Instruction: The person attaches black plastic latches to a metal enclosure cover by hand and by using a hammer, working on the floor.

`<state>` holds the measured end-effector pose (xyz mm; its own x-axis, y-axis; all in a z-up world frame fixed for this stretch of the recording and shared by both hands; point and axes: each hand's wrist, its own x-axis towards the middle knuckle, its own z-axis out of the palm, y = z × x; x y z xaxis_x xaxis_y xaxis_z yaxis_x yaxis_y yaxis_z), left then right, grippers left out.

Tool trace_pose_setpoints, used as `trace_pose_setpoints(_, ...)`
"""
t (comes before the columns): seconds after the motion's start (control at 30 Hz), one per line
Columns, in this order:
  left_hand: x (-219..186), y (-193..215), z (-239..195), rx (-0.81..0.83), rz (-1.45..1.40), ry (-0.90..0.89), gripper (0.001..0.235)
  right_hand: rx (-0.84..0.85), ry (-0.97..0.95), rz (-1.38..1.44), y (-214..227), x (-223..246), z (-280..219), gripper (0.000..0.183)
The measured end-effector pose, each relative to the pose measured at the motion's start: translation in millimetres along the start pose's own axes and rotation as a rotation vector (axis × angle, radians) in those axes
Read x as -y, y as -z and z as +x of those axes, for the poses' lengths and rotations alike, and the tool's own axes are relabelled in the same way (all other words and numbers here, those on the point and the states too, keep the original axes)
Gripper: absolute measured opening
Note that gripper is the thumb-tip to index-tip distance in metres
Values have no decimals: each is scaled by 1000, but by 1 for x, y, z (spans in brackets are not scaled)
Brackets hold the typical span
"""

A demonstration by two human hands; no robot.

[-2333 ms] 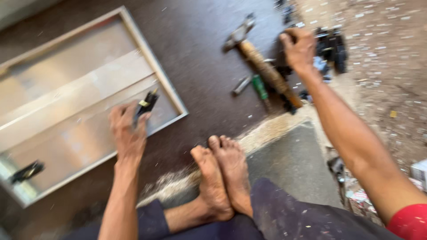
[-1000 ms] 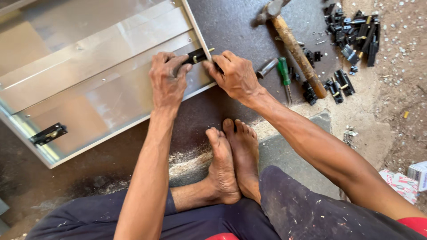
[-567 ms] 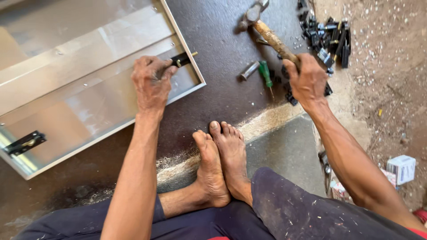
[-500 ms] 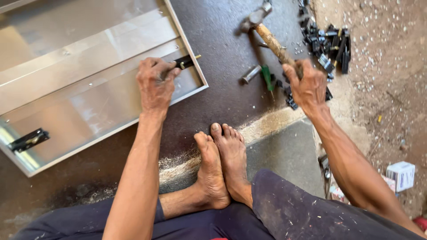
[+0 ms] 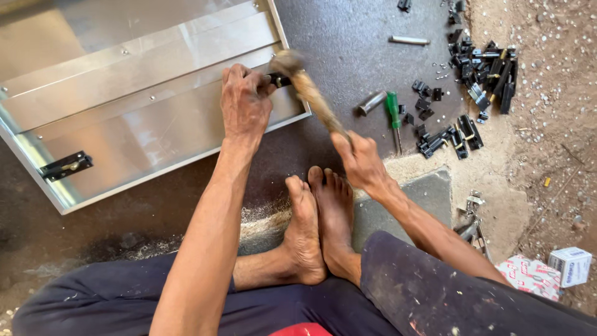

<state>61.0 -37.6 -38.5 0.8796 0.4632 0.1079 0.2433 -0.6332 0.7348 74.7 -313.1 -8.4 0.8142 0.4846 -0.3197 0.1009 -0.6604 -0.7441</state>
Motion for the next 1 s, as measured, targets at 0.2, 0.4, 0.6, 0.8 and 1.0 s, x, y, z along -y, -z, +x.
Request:
trace_pose_setpoints(0.2,-22,28,0,-19,0,-108,23,-110,-26,179,19,11,-22,45)
trace_pose_setpoints(0.4,-56,-44,34,-15,-244,-340,42,-236,-211,63,43,-48,-100,49)
trace_pose_setpoints(0.6,-128,-279,138,204,137,-461,18,-241,-399,305,27,-61,-129,47)
trace_pose_setpoints(0.8,-126,-250,127,284,-3,-420,7,-188,-346,201,29,-52,-118,49)
trace_pose_setpoints(1.0,-44,-82,92,-342,-178,-351,47,-98,-367,-78,37,-43,-107,50)
